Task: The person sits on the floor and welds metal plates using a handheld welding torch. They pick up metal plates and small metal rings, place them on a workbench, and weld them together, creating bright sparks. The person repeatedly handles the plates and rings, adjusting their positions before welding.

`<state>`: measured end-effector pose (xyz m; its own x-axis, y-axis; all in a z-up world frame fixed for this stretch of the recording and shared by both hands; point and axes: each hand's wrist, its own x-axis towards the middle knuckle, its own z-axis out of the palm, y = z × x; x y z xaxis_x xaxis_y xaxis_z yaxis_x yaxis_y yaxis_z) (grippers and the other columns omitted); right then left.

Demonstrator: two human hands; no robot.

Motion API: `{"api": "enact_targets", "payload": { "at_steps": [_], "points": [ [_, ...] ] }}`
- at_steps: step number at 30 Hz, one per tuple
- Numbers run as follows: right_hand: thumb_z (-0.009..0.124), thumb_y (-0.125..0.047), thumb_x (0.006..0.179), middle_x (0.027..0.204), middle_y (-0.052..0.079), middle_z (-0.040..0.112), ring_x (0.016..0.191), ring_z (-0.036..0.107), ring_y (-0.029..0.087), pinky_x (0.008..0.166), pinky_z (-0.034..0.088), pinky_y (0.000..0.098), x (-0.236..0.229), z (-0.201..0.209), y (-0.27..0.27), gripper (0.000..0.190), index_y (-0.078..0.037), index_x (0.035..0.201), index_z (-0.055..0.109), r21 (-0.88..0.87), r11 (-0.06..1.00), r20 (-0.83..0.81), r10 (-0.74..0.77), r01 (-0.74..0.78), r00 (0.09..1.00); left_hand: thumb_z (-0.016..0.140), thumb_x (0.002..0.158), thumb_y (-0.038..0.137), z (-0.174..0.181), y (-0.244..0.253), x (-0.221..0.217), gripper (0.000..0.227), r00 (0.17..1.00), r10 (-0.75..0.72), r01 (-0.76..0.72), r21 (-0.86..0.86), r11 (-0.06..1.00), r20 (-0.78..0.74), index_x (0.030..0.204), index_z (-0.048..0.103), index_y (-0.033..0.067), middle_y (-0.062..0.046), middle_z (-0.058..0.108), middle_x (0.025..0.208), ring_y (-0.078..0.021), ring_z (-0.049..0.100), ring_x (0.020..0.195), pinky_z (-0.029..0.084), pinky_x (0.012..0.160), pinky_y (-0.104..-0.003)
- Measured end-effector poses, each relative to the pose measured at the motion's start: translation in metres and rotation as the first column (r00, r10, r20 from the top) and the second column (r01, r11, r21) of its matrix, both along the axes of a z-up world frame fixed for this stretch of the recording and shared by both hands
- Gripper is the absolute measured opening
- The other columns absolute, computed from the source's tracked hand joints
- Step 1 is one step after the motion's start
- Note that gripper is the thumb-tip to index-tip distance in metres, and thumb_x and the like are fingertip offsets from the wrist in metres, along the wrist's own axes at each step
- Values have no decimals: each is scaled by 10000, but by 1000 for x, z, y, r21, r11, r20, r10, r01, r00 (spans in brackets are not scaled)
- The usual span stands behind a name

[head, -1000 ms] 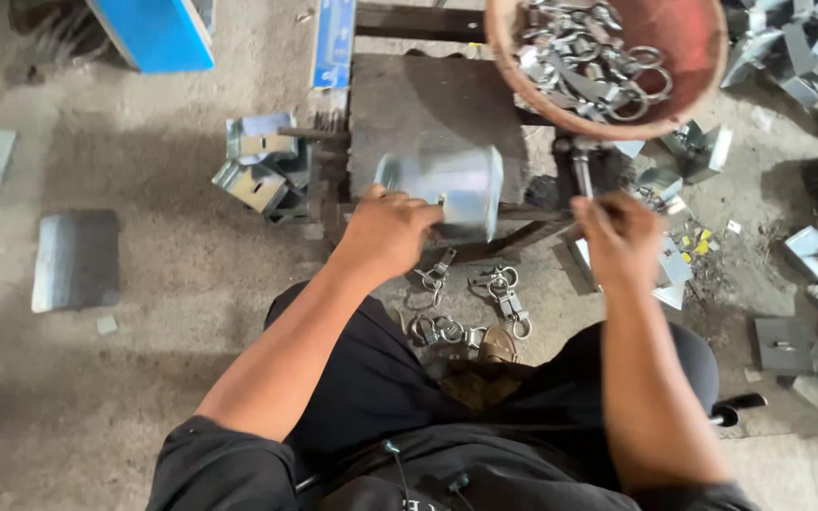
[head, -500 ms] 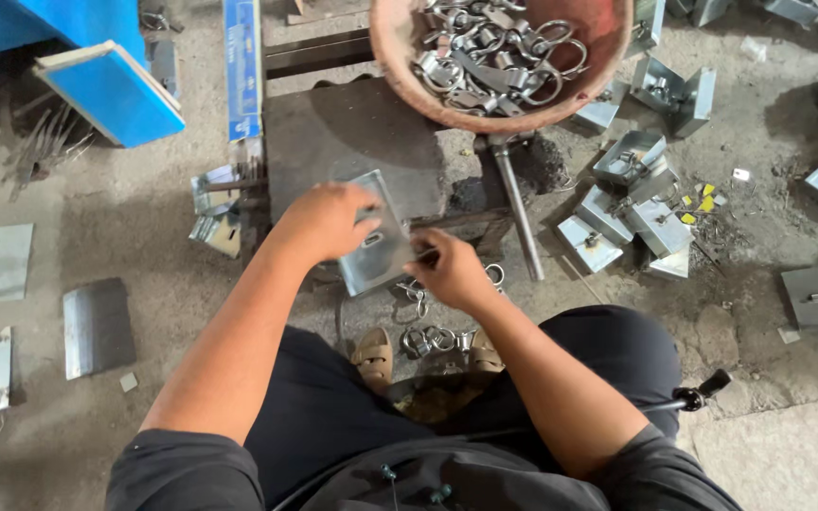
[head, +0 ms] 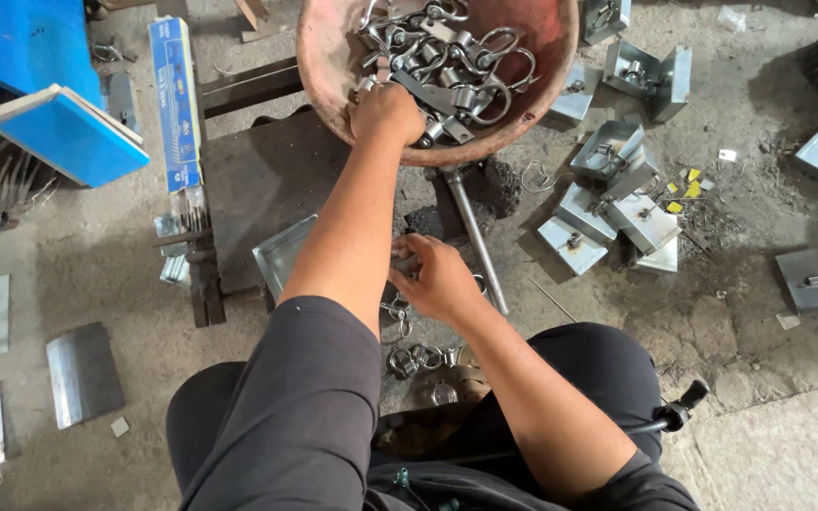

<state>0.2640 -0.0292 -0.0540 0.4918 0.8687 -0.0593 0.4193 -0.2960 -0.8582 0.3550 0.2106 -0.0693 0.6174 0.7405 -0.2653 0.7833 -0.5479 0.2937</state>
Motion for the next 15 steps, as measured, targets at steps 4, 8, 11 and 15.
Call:
{"api": "enact_targets", "payload": {
  "at_steps": [4, 8, 11, 15],
  "points": [
    [810, -178, 838, 979, 138, 728, 818, 756, 193, 735, 607, 321, 7, 2, 0, 365, -22, 1142, 680, 89, 992, -105, -77, 87, 991, 735, 883, 416, -4, 11, -5, 548, 985, 41, -29, -69, 997, 167, 1304, 602, 92, -146, 473, 1435, -295, 472, 1256, 442, 992, -442],
    [797, -150, 890, 1038, 121, 721, 842, 704, 189, 754, 588, 298, 12, 9, -1, 427, -39, 1270, 636, 251, 910, -146, -302, 330, 942, 691, 1019, 320, -7, 11, -39, 289, 519, 323, 350, -542, 764, 791, 1091, 691, 40, -35, 707, 1026, -159, 623, 981, 501, 910, -328],
    [827, -144, 896, 1151, 130, 652, 917, 678, 210, 782, 576, 309, 16, 15, -7, 567, -39, 1375, 544, 460, 814, 13, -405, 354, 914, 638, 1079, 225, -9, -19, -90, 145, 365, 652, 475, -735, 484, 664, 1118, 641, 85, 21, 549, 880, -144, 338, 663, 234, 587, -327],
    [834, -102, 823, 1152, 131, 629, 1009, 659, 254, 842, 562, 358, 19, 15, -16, 665, -69, 1423, 549, 439, 870, 298, -377, 224, 877, 565, 1161, 195, 4, -75, -163, 167, 304, 263, 504, -389, 771, 916, 1128, 645, 53, 17, 653, 997, -84, 596, 911, 505, 837, -237]
  ]
}}
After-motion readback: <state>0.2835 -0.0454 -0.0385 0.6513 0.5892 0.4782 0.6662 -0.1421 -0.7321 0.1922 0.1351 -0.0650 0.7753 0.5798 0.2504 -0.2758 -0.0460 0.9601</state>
